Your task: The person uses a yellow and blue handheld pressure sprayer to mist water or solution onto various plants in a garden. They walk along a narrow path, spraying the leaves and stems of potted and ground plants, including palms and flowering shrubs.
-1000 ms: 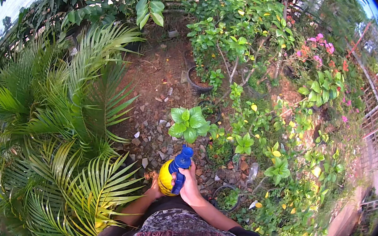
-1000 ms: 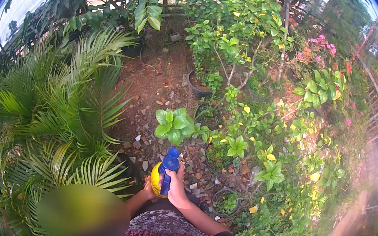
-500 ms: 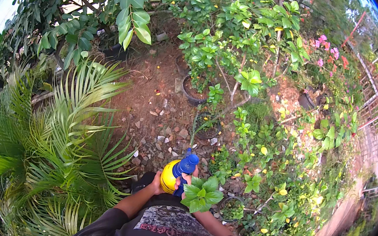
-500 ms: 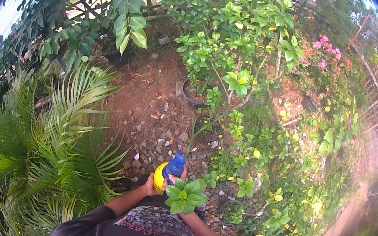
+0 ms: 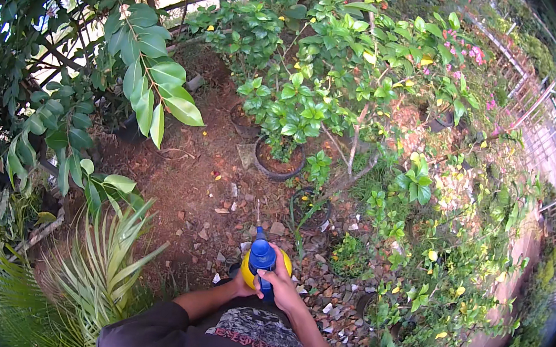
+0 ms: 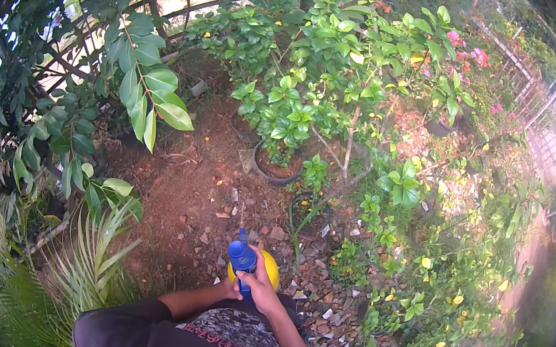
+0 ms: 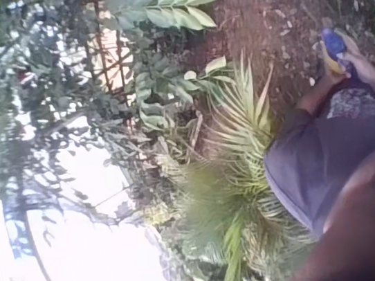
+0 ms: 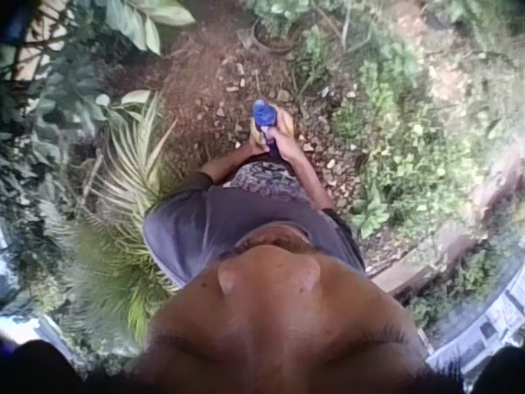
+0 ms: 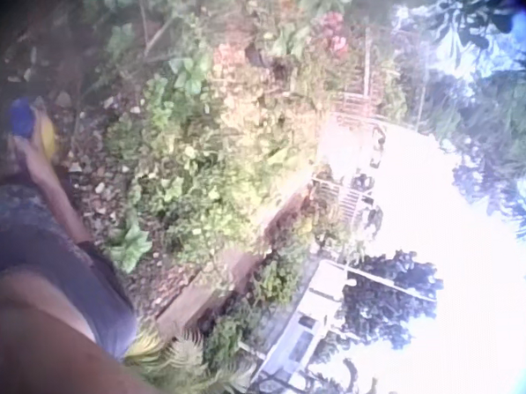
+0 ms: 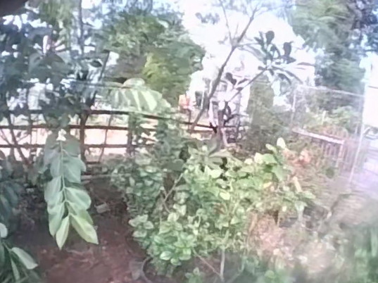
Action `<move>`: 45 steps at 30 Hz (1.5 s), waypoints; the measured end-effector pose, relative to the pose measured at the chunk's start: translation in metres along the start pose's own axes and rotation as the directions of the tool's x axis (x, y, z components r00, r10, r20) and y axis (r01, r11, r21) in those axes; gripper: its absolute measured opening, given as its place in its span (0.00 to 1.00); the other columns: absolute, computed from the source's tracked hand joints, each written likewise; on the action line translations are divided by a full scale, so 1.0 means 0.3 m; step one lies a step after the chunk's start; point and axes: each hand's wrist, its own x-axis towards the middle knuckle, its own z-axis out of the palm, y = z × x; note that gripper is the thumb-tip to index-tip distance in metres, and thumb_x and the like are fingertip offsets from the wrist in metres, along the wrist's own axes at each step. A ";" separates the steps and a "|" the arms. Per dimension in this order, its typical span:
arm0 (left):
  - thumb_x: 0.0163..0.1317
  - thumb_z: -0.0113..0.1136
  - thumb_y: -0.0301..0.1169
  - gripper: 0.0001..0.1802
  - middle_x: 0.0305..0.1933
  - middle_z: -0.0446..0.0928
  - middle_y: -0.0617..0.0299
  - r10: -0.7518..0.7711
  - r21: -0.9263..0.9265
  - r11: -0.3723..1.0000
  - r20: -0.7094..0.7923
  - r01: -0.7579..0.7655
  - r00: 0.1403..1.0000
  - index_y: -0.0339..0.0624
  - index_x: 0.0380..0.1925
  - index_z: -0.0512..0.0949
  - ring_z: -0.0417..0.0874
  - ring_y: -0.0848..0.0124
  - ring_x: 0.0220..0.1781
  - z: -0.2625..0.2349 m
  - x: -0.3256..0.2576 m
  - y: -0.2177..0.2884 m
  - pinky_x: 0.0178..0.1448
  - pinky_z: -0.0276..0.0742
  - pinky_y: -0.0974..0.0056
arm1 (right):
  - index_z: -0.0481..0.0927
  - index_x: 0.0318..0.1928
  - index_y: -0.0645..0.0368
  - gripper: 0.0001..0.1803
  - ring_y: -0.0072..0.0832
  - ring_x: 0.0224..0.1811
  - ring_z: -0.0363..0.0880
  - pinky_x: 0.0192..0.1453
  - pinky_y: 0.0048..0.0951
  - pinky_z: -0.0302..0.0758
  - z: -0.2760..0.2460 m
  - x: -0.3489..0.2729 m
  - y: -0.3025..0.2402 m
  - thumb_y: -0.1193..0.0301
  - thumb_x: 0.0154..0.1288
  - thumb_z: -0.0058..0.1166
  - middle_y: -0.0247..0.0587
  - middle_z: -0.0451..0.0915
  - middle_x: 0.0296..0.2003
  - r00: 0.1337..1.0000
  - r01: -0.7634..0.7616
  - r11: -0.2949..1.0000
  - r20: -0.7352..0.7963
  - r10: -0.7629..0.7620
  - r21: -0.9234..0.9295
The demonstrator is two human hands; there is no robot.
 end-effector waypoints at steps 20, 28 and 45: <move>0.55 0.59 0.34 0.15 0.20 0.71 0.60 0.416 0.582 -0.812 0.516 0.051 0.749 0.41 0.13 0.75 0.77 0.58 0.18 0.837 0.056 0.694 0.24 0.74 0.54 | 0.56 0.61 0.51 0.21 0.23 0.23 0.72 0.23 0.25 0.71 0.170 0.517 -0.059 0.70 0.71 0.44 0.38 0.71 0.29 0.987 -0.105 0.994 -0.122 0.101 -0.030; 0.54 0.61 0.31 0.15 0.19 0.70 0.61 0.369 0.492 -0.869 0.718 -0.054 0.591 0.41 0.11 0.72 0.76 0.59 0.18 1.084 0.121 0.807 0.21 0.71 0.56 | 0.50 0.65 0.52 0.28 0.26 0.27 0.74 0.26 0.27 0.73 0.081 0.632 -0.178 0.70 0.68 0.44 0.41 0.71 0.35 0.994 -0.111 0.992 -0.005 0.111 -0.054; 0.62 0.56 0.44 0.19 0.27 0.76 0.57 0.423 0.539 -0.826 0.400 0.165 0.813 0.42 0.21 0.80 0.82 0.55 0.24 1.031 0.244 0.935 0.29 0.79 0.53 | 0.67 0.47 0.59 0.11 0.25 0.25 0.73 0.26 0.27 0.71 0.067 0.803 -0.214 0.64 0.74 0.43 0.37 0.72 0.27 0.991 -0.120 0.991 -0.069 0.117 -0.053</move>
